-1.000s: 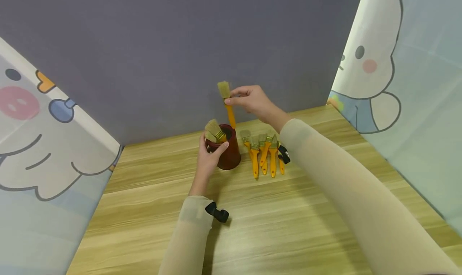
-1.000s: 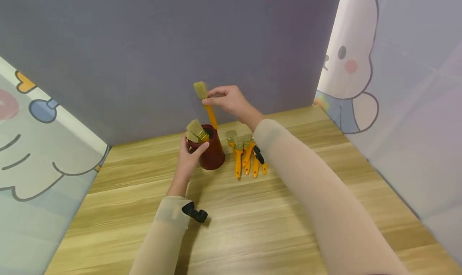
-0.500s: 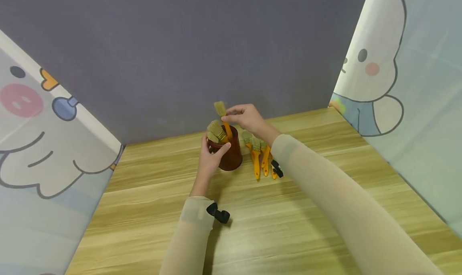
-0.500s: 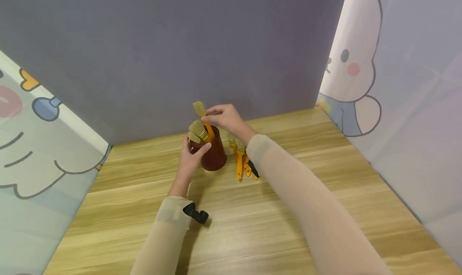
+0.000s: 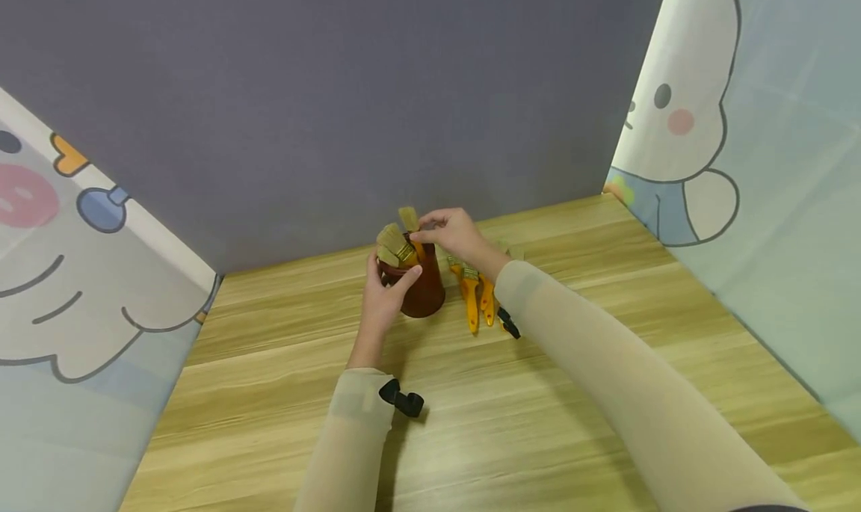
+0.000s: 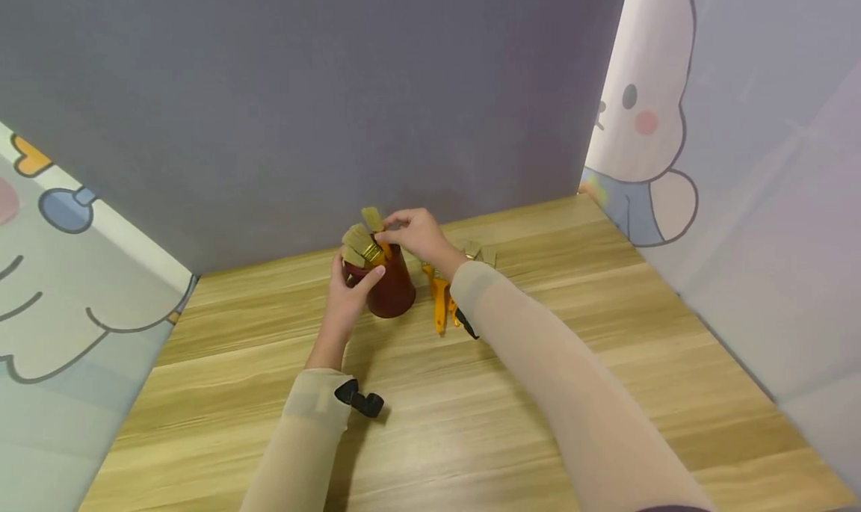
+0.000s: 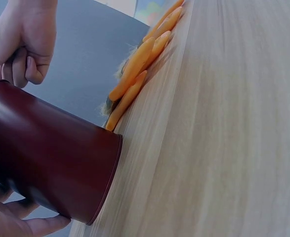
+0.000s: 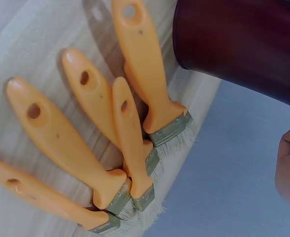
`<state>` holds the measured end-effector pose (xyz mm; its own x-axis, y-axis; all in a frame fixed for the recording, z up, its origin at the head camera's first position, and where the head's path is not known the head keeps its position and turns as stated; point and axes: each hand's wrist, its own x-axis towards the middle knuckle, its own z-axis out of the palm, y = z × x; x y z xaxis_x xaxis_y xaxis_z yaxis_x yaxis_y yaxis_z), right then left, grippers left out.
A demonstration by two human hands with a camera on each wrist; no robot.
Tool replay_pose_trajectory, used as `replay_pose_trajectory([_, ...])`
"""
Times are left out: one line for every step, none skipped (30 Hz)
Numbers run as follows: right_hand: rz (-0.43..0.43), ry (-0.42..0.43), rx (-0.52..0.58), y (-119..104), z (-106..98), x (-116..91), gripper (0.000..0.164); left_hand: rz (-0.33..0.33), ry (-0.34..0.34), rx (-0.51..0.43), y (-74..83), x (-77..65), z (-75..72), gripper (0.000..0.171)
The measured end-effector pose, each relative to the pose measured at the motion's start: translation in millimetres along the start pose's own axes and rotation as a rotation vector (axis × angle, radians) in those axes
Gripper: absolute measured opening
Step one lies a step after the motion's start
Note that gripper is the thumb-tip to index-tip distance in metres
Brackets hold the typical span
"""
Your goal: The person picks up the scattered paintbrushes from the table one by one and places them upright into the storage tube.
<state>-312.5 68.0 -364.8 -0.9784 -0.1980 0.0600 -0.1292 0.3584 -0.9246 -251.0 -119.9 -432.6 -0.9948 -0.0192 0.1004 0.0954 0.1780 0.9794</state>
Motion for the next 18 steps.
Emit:
replay_pose_trajectory([0.0,-0.001,0.0,0,1,0,0.037,0.002,0.001,-0.002,-0.1,0.0,-0.2,0.093])
replay_pose_trajectory([-0.002,-0.002,0.001,1,1,0,0.036,0.0,0.002,-0.005,-0.2,-0.1,-0.2,0.093])
replay_pose_trajectory([-0.004,-0.003,0.005,1,1,0,0.034,0.002,0.0,-0.006,-0.4,-0.2,-0.4,0.093])
replay_pose_trajectory([-0.003,-0.004,0.009,1,1,0,0.033,0.001,0.0,-0.006,-0.7,-0.1,-0.3,0.093])
replay_pose_trajectory([-0.004,-0.003,0.016,2,1,0,0.031,0.002,-0.001,-0.007,-0.9,-0.1,-0.3,0.093])
replay_pose_trajectory([-0.005,-0.003,0.02,2,1,0,0.031,0.002,-0.002,-0.006,-1.2,-0.1,-0.2,0.094])
replay_pose_trajectory([-0.008,-0.006,0.028,3,1,0,0.031,0.002,-0.003,-0.006,-1.4,-0.1,-0.1,0.094])
replay_pose_trajectory([-0.008,-0.006,0.032,4,0,1,0.031,0.003,-0.004,-0.007,-1.8,0.0,0.0,0.094])
replay_pose_trajectory([-0.007,-0.006,0.034,4,-1,1,0.031,0.005,-0.005,-0.007,-2.1,0.1,0.1,0.094])
replay_pose_trajectory([-0.01,-0.004,0.034,5,-1,1,0.031,0.005,-0.003,-0.007,-2.4,0.3,0.2,0.094])
replay_pose_trajectory([-0.013,-0.003,0.036,5,-2,1,0.03,0.006,-0.001,-0.008,-2.6,0.3,0.3,0.094])
replay_pose_trajectory([-0.018,-0.003,0.041,5,-3,1,0.03,0.007,0.0,-0.009,-2.9,0.5,0.2,0.094])
replay_pose_trajectory([-0.022,0.002,0.041,5,-5,1,0.029,0.006,0.002,-0.008,-3.3,0.7,0.0,0.093])
replay_pose_trajectory([-0.025,0.006,0.043,6,-6,1,0.027,0.005,0.001,-0.008,-3.6,0.9,-0.3,0.093])
replay_pose_trajectory([-0.028,0.011,0.042,6,-8,1,0.027,0.004,0.001,-0.007,-3.5,0.8,-0.6,0.093])
replay_pose_trajectory([-0.03,0.015,0.04,6,-10,1,0.027,0.001,0.002,-0.004,-3.5,0.8,-1.0,0.092])
replay_pose_trajectory([-0.028,0.018,0.036,6,-12,1,0.027,-0.002,0.001,-0.003,-3.6,0.7,-1.6,0.093])
replay_pose_trajectory([-0.026,0.021,0.036,6,-14,1,0.028,-0.006,0.002,0.0,-3.6,0.6,-2.0,0.093])
